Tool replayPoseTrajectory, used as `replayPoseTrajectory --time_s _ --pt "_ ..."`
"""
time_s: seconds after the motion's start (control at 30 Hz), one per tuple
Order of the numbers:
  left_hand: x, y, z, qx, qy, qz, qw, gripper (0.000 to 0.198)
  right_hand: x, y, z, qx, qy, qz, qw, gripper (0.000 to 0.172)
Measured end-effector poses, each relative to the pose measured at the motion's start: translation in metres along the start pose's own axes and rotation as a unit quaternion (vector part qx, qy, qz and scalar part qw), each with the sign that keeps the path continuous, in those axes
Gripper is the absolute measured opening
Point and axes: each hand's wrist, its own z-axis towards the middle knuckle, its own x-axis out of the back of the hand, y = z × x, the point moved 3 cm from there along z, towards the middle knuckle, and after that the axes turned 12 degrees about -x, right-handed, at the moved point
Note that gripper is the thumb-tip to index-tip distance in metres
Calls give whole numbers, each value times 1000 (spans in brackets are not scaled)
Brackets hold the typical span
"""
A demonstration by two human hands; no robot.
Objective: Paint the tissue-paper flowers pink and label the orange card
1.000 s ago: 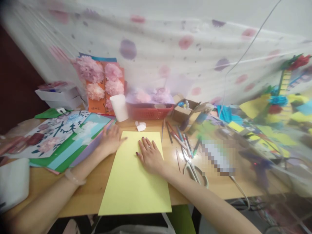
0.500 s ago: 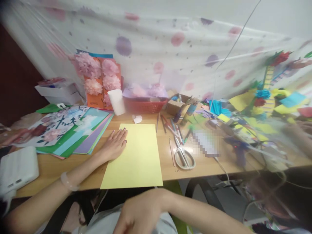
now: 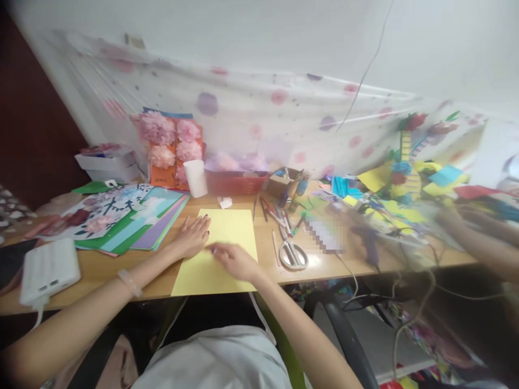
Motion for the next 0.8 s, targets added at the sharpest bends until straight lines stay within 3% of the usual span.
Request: replayPoseTrajectory --time_s 0.1,0.2,0.3,0.37,0.4,0.43,0.47,0.5,0.53,0.6,0.63,0.7,0.8 --pt "4 2 0 -2 -9 -10 1000 58 7 26 39 -77 89 -32 993 47" --pt "8 16 -10 -10 -31 -28 999 59 -2 41 56 -101 105 -63 987 52" --pt "21 46 -39 -44 -88 -71 993 63 -8 45 57 -103 105 -84 985 55" --pt "41 69 -66 -123 -157 -126 972 73 -9 46 55 -105 103 -96 984 55" --pt "55 79 -78 -183 -193 -160 951 72 -9 46 55 -105 103 -102 984 55" --pt "69 87 -89 -260 -245 -211 910 63 -9 46 55 -105 103 -107 983 55" --pt "82 96 -102 -389 -369 -312 785 63 -9 47 55 -104 103 -111 983 55" --pt "96 98 -107 -442 -419 -397 687 68 -8 47 56 -105 104 -116 982 55" --pt "104 95 -100 -424 -378 -437 698 68 -8 47 56 -104 103 -120 982 55" --pt "101 76 -69 -240 -128 -392 879 62 -9 46 56 -102 103 -126 981 54" --pt "91 66 -58 -126 -24 -302 945 63 -9 46 55 -100 105 -128 981 54" --pt "60 64 -47 -55 -1 -244 968 72 -9 45 54 -96 111 -131 981 53" --pt "29 76 -57 -92 -59 -231 967 82 -9 45 53 -93 120 -131 980 52"
